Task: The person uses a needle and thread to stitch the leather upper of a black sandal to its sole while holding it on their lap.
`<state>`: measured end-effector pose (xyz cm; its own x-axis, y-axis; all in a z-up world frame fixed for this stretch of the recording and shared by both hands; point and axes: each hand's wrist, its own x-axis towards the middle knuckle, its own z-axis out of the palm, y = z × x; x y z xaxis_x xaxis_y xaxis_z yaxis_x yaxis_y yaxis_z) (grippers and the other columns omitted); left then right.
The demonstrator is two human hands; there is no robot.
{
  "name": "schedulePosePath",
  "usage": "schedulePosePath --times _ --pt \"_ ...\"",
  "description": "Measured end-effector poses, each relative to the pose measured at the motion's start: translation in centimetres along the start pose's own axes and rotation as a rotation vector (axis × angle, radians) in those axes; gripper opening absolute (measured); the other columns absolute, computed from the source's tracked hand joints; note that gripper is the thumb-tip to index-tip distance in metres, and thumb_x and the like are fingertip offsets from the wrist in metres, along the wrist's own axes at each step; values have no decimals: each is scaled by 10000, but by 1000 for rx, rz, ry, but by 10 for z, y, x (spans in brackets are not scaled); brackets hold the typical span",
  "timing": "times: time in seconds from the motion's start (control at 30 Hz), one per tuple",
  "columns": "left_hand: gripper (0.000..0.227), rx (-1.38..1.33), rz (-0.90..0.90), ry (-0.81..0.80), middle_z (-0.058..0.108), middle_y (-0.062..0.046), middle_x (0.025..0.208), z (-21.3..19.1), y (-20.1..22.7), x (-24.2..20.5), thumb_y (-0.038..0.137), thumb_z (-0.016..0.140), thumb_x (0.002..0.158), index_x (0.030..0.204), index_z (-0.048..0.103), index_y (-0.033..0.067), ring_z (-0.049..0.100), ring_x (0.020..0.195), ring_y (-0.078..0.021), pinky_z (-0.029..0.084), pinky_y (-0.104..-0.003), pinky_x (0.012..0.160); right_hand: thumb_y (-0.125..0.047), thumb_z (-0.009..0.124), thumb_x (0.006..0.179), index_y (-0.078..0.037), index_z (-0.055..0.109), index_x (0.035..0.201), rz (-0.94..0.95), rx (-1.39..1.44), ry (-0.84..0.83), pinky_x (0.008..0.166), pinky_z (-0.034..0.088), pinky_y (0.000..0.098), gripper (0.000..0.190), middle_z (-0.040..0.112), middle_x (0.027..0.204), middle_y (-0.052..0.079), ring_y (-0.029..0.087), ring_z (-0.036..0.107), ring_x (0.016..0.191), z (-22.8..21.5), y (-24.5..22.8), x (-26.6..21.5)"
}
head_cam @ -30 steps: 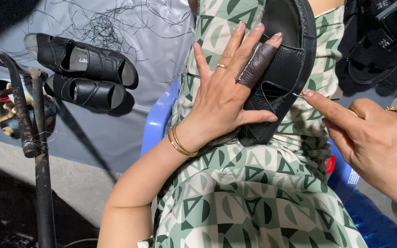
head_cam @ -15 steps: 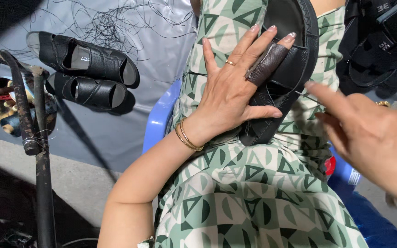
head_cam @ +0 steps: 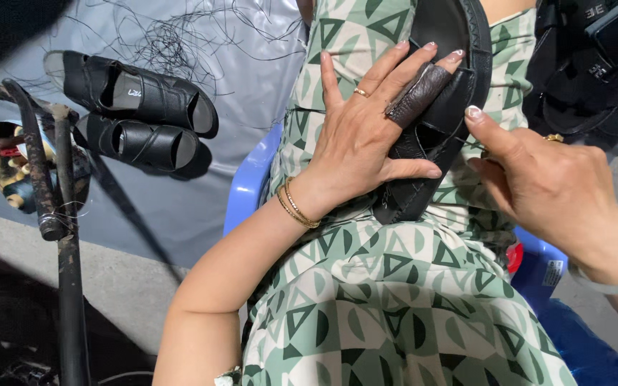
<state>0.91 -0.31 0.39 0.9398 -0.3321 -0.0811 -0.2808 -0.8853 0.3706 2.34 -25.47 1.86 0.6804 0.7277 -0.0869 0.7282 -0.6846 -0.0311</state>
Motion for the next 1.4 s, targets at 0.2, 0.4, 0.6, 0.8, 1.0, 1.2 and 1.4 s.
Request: schedulePosePath --times 0.2,0.4,0.6,0.8,1.0,1.2,1.4 --pt "846 -157 57 350 391 -85 1494 10 6 -15 727 610 836 1419 283 210 552 1401 -204 273 -640 1206 -276 660 967 -157 447 1435 -13 73 55 476 420 303 528 637 893 -15 140 615 667 -13 -3 3" --pt "433 -183 363 645 588 -202 1013 -17 15 -11 -64 569 879 528 336 32 578 763 -329 361 -372 536 -289 646 976 -171 434 1454 55 10 40 437 428 306 536 685 971 -20 132 621 642 -24 -14 4" --pt "217 -145 291 530 583 -172 1031 -23 17 -12 4 527 915 701 543 -32 585 840 -330 394 -389 617 -199 615 930 -158 450 1426 130 22 43 501 472 337 525 669 1044 10 196 658 775 -24 -25 5" --pt "230 -313 311 315 569 -163 1084 -39 15 -18 114 804 719 799 630 -15 536 923 -347 426 -427 690 -259 651 945 -182 473 1455 130 45 43 453 441 337 546 637 916 -26 180 619 663 -25 -21 5" --pt "101 -1381 152 52 664 -79 900 -31 19 -23 143 595 890 922 625 53 664 800 -169 584 -259 740 -300 671 969 -192 508 1438 61 25 99 490 453 293 509 631 835 -40 141 593 610 -20 -12 5" --pt "239 -811 -151 293 612 35 784 -5 28 -22 104 575 903 1125 490 125 601 636 -65 509 -203 685 -303 664 960 -142 565 1380 -88 -17 148 470 413 248 460 648 817 -58 105 586 583 -25 -2 16" --pt "110 -847 -138 179 593 8 615 -2 29 -11 134 610 809 737 572 60 557 505 -116 449 -274 537 -302 684 947 -135 560 1341 -64 -2 188 512 431 251 445 694 942 -57 107 622 660 -18 -5 14"
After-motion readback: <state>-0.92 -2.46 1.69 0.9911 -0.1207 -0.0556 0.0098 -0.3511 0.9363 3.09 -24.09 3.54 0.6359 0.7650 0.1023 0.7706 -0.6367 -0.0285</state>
